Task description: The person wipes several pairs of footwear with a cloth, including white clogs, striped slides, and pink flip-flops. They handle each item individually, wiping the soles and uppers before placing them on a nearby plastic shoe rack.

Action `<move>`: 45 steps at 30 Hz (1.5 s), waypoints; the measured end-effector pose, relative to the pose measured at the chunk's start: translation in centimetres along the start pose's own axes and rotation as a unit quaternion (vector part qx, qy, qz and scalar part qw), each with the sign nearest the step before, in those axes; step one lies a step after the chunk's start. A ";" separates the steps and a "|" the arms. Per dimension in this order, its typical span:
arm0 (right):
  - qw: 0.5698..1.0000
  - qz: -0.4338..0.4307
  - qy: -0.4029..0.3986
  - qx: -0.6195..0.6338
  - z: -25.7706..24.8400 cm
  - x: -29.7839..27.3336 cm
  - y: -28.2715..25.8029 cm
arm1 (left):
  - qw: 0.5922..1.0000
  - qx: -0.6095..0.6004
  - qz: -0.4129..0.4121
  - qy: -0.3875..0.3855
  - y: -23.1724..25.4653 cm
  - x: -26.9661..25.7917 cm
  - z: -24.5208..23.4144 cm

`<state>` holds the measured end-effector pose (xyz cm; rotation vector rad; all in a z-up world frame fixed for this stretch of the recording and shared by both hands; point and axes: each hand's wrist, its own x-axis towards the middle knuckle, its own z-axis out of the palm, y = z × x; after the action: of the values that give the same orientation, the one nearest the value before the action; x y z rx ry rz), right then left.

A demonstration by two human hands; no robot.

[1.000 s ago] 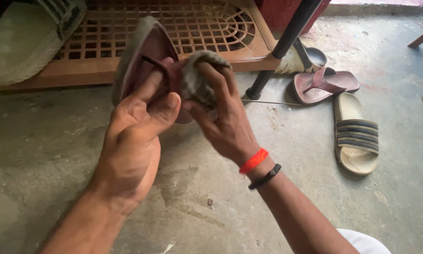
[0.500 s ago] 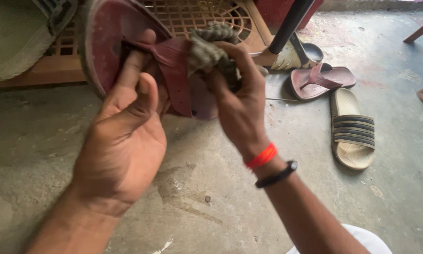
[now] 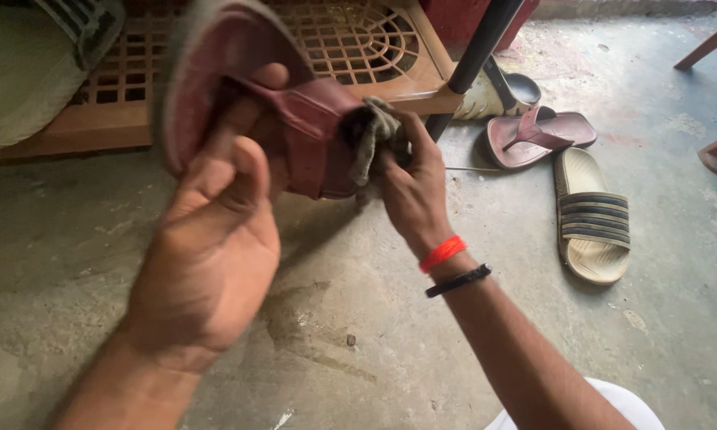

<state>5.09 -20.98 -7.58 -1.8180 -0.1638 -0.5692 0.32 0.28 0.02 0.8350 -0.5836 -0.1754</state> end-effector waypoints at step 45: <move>0.997 -0.052 0.053 0.004 1.2 -0.5 -5.9 | 0.954 0.092 -0.155 0.239 1.4 2.1 -5.5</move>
<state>2.71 -17.88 -2.99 -1.7734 -0.1898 -0.7364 4.93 4.01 -0.91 1.1051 -0.0085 -0.1980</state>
